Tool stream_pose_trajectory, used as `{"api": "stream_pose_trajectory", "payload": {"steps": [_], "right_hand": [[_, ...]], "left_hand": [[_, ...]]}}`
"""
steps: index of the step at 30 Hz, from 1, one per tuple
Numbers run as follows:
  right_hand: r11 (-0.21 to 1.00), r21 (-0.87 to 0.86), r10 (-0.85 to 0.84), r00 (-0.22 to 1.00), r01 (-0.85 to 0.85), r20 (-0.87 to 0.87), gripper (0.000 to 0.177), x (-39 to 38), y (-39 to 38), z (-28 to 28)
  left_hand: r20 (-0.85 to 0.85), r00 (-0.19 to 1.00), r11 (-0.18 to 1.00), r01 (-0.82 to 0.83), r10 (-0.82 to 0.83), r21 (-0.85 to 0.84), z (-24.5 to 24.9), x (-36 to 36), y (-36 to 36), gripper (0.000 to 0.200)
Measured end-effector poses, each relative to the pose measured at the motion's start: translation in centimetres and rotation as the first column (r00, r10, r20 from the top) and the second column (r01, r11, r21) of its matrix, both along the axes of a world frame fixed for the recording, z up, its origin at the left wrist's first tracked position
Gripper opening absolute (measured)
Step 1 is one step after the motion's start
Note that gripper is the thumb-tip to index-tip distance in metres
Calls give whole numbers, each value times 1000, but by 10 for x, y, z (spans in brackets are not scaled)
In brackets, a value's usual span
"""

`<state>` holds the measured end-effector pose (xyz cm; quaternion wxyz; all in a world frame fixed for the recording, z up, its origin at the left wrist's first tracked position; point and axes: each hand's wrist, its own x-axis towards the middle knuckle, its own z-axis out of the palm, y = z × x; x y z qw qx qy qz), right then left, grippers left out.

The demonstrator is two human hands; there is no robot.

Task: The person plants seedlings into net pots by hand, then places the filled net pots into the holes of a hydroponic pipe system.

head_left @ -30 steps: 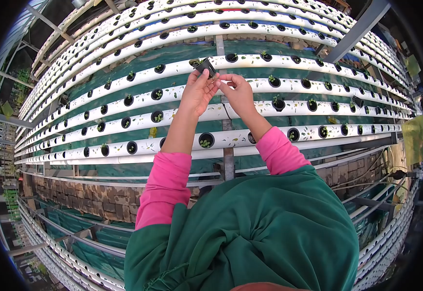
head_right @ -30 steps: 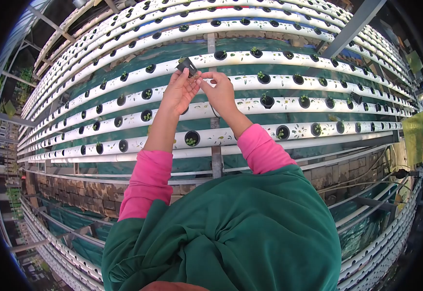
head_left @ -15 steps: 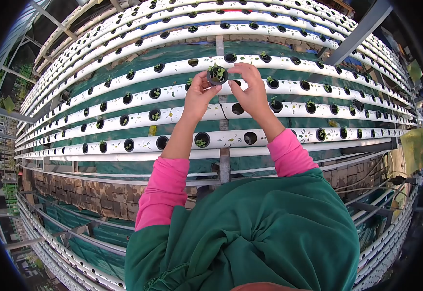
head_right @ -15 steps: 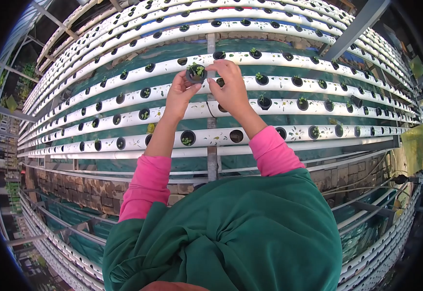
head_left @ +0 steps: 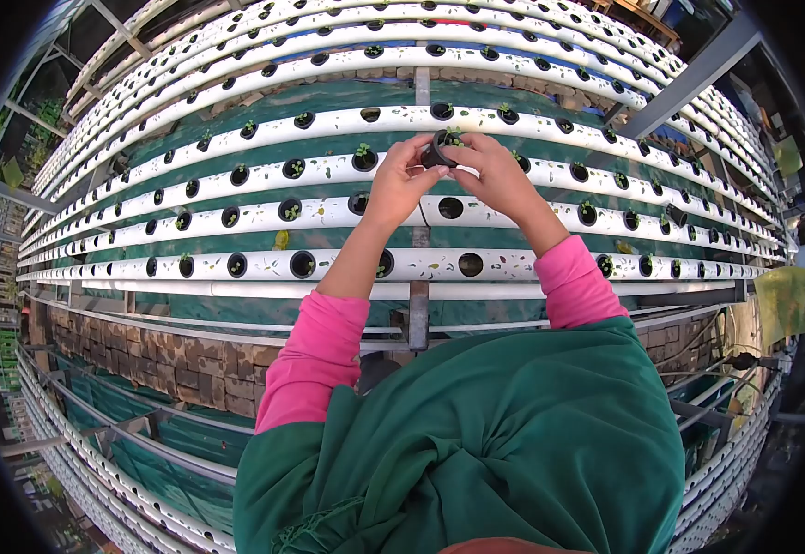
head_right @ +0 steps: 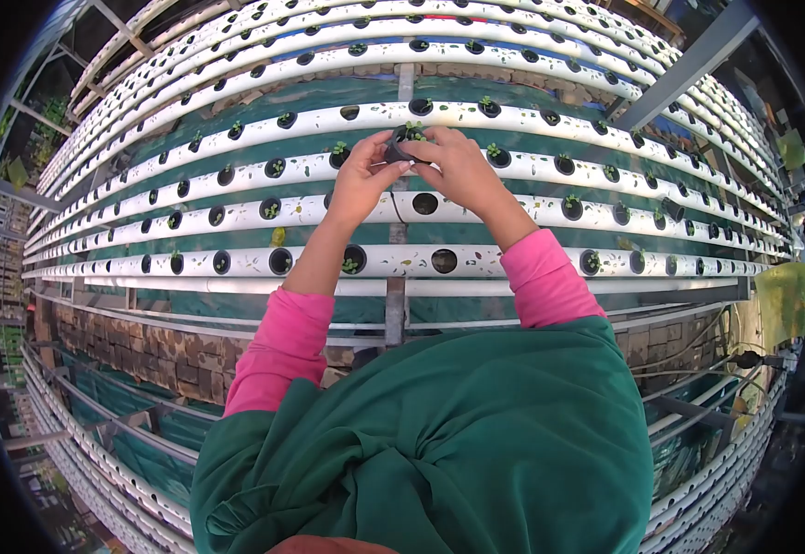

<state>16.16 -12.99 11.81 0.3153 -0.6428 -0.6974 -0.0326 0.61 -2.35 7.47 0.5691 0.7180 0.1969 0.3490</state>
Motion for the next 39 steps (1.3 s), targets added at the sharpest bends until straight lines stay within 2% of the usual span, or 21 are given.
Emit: {"api": "stream_pose_trajectory", "payload": {"steps": [3,7,9,13,16,18,19,21,22,24,28,30,34,36,37,39], "right_hand": [[999,-42,23,999,-25,-49,30,1,0,5],[994,-113,-4,1000,5,11,25,3,1,12],[999,9,49,997,-49,68,22,4,4,11],[998,-19,54,989,-52,135,21,5,3,14],[999,-2,51,976,-52,210,20,5,3,16],[999,-29,47,966,-41,252,21,6,3,16],[999,-28,47,966,-41,253,21,6,3,16],[996,-47,80,996,-78,41,26,6,3,17],[996,-46,82,996,-80,42,26,2,1,19],[997,20,77,955,-74,-286,36,-6,-6,25],[1000,-5,11,920,-14,-393,49,-3,-6,10],[986,-166,-114,816,23,-566,60,-10,-4,5],[980,-198,-105,824,-8,-556,62,-6,11,-15],[978,-209,-121,807,-4,-578,60,1,17,-25],[976,-219,-133,790,-1,-599,57,5,21,-33],[983,-185,-131,770,17,-624,57,24,35,-67]], "left_hand": [[30,999,1000,17,-16,-13,-3,4,-2,52],[19,999,998,-35,34,50,-2,5,-5,53],[18,1000,999,-26,25,23,-1,6,-6,54],[-17,999,996,-42,43,73,-6,5,-5,54],[60,996,994,-70,64,89,-11,8,-9,54],[90,993,997,-75,76,-23,-12,9,-13,52],[91,993,997,-74,76,-22,-11,10,-14,52],[155,987,968,4,36,-252,-8,10,-15,53],[156,987,968,2,38,-251,-9,10,-13,53],[219,976,966,50,7,-254,-14,10,-9,54],[229,973,970,47,9,-240,-25,12,-7,53],[204,979,969,43,8,-244,-27,14,-6,54],[88,996,962,38,-15,-269,-28,17,-1,54],[23,992,951,126,-124,-284,-33,20,6,58],[22,992,950,127,-126,-284,-29,21,6,58],[-71,986,956,130,-154,-262,-23,21,6,60]]}}
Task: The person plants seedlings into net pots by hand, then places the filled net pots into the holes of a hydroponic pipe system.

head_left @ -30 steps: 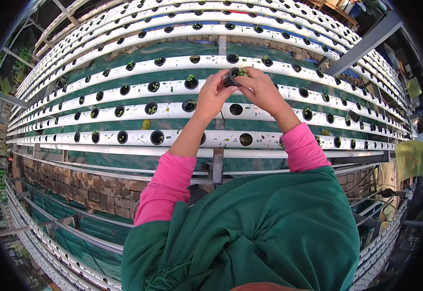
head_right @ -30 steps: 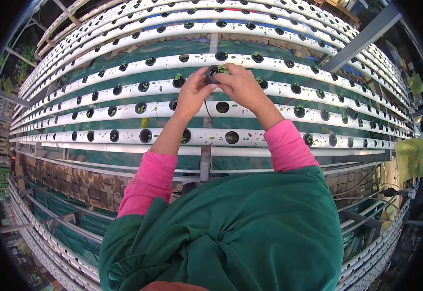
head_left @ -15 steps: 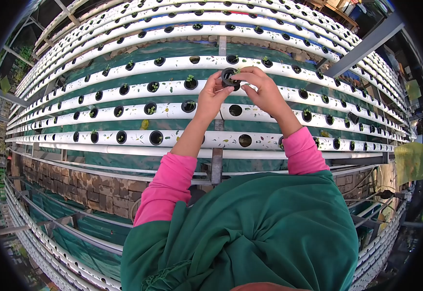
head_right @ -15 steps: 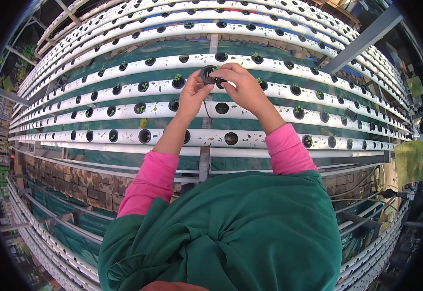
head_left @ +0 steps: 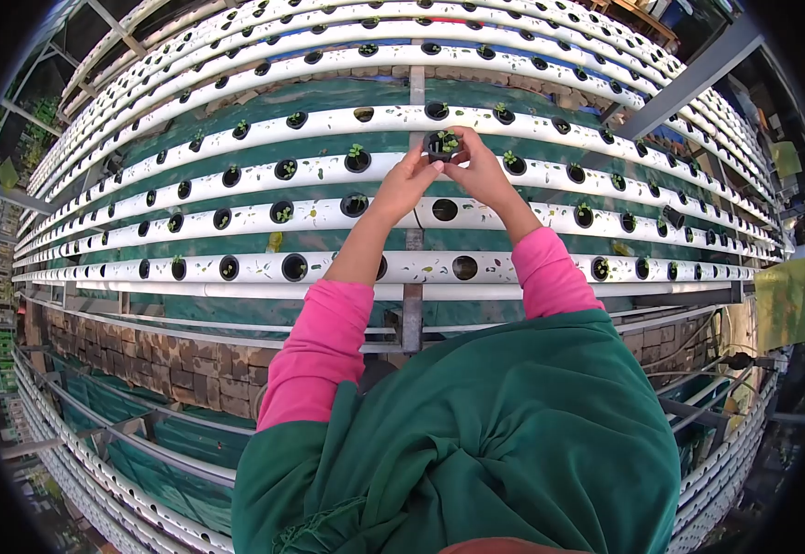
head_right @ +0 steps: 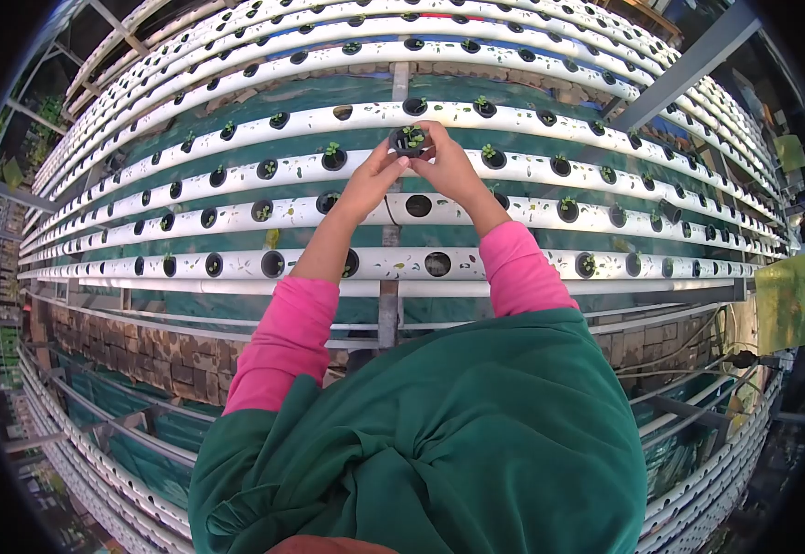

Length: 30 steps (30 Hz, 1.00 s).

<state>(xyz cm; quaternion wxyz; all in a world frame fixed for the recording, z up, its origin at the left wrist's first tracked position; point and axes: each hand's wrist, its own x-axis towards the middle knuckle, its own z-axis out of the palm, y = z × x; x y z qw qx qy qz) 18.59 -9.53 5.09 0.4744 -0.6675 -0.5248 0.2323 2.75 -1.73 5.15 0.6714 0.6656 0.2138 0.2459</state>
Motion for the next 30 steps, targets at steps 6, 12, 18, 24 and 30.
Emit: {"api": "stream_pose_trajectory", "payload": {"steps": [6,12,18,24,30], "right_hand": [[963,-95,-246,967,251,61,61,4,12,-28],[945,-100,-283,933,310,223,57,-5,20,-44],[917,30,-375,837,397,398,58,-15,16,-50],[859,123,-477,690,496,545,55,-48,28,-18],[977,-85,-121,841,194,527,54,-98,87,-33]], "left_hand": [[-207,946,965,-228,250,125,-23,-1,13,59],[-153,935,944,-298,319,143,-30,-27,31,51],[-140,913,924,-377,382,62,-32,-58,50,44],[-142,880,891,-450,454,61,-36,-89,69,42],[-158,893,905,-426,420,-4,-33,-105,76,44]]}}
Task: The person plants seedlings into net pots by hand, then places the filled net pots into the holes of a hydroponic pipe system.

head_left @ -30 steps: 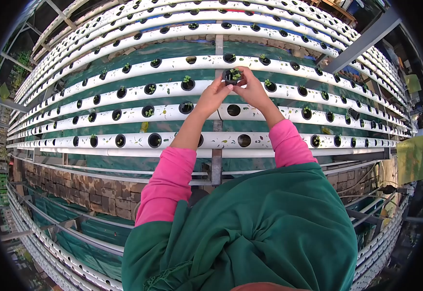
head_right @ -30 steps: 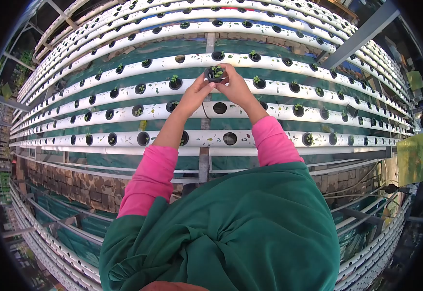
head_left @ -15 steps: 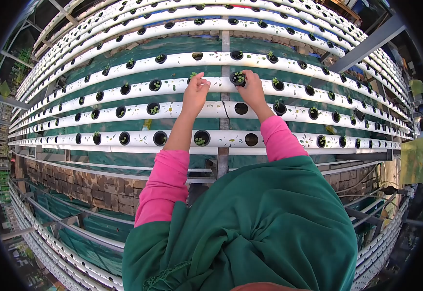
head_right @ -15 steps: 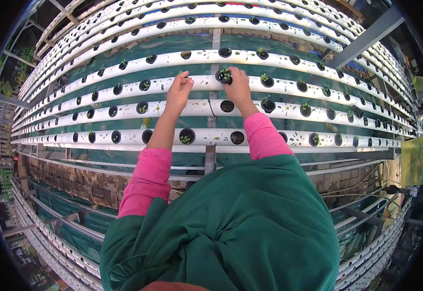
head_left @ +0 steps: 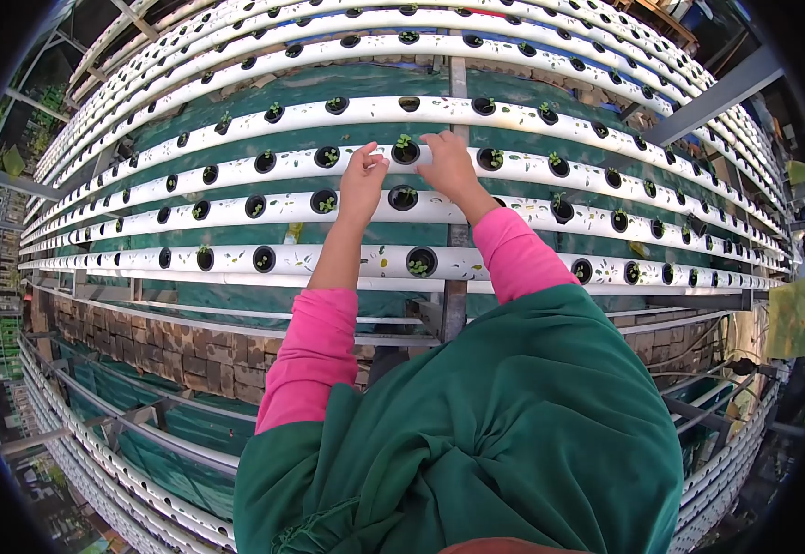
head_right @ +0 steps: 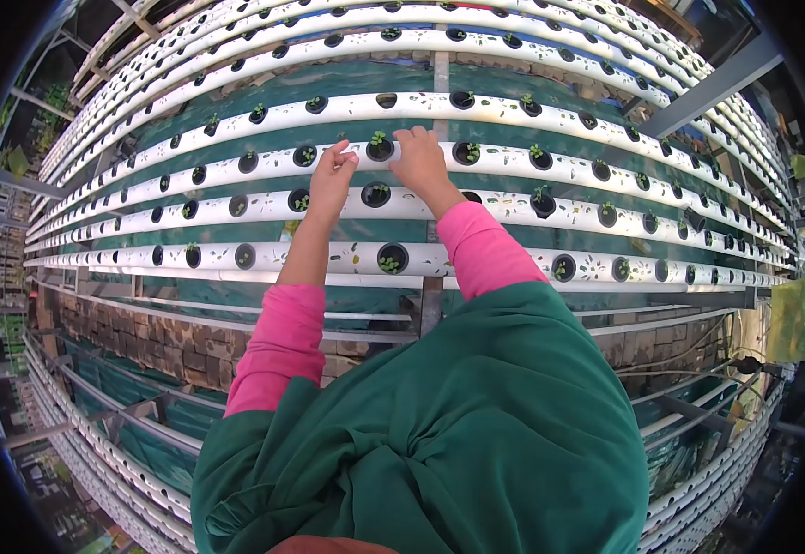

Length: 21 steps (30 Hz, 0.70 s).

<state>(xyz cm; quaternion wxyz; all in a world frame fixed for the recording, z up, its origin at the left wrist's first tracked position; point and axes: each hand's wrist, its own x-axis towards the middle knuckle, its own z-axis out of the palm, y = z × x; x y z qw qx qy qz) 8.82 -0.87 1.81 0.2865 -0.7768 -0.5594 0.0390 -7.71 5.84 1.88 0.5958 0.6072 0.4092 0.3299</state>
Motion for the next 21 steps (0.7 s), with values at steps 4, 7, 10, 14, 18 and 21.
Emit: {"api": "stream_pose_trajectory", "payload": {"steps": [4,7,10,14,18,21], "right_hand": [[989,-140,-32,994,47,109,56,-14,19,1],[989,-149,-5,1000,7,17,60,0,32,-7],[990,-139,-75,844,0,-532,62,17,34,13],[974,-228,-191,591,12,-784,62,16,25,71],[981,-191,-170,559,21,-812,52,8,19,100],[987,-159,-148,574,32,-805,51,-1,16,104]], "left_hand": [[-4,999,996,40,-40,73,0,-10,6,44],[19,997,997,75,-76,10,-1,-18,12,44],[55,993,990,105,-100,-92,3,-21,18,43],[164,976,957,179,-143,-230,7,-19,25,43],[201,957,939,253,-208,-233,24,-9,19,43],[207,953,951,257,-220,-175,31,-2,15,40]]}}
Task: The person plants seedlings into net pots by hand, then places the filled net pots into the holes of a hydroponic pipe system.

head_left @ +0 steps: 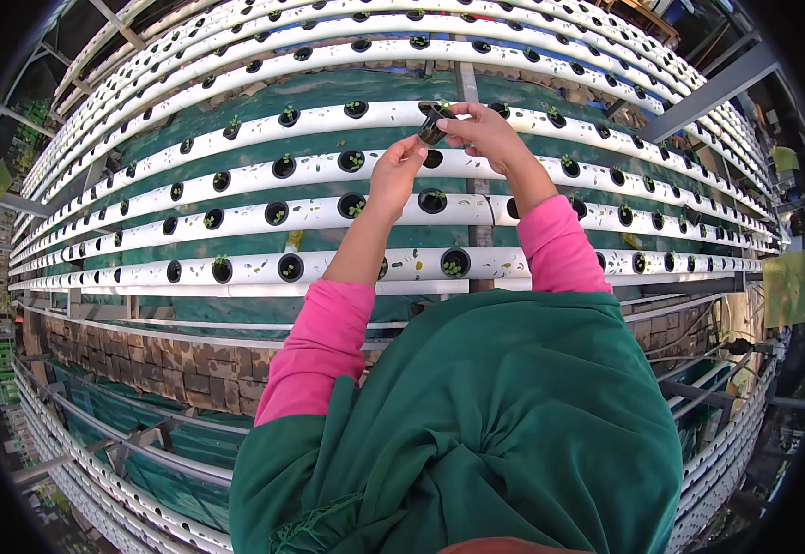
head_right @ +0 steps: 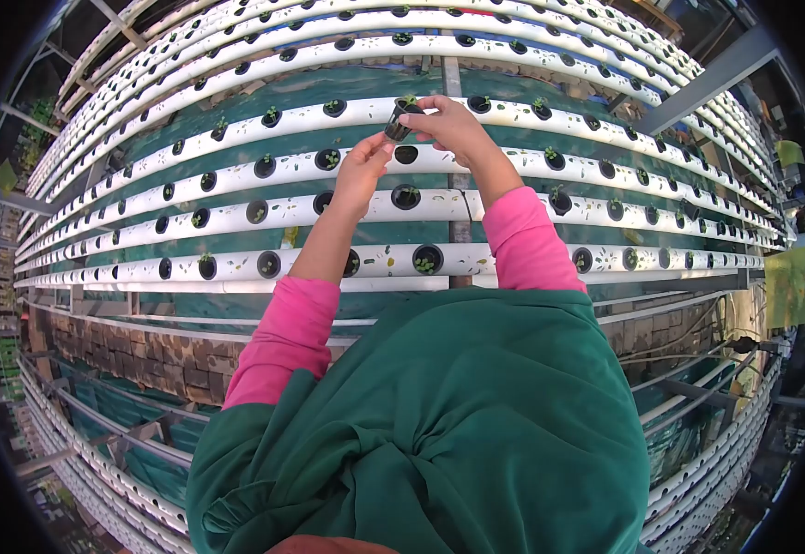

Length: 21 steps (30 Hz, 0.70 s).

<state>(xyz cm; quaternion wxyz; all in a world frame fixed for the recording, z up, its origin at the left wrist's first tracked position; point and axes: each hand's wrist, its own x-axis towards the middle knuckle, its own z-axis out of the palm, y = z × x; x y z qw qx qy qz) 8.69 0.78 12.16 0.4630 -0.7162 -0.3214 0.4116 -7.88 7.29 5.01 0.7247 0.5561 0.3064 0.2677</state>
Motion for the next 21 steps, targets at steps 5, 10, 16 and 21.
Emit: {"api": "stream_pose_trajectory", "payload": {"steps": [5,10,16,21], "right_hand": [[992,104,-69,998,69,1,55,-18,-9,2],[985,118,-120,992,125,-48,51,-27,-16,4],[985,104,-134,988,141,-71,51,-33,-31,12],[986,124,-110,993,114,-34,53,-30,-38,8]], "left_hand": [[99,989,980,-127,112,151,-6,5,0,27],[33,992,954,-128,124,270,-10,3,-3,20],[125,992,972,-14,-15,233,-18,-1,1,19],[146,981,984,103,-125,147,-20,-1,2,20]]}}
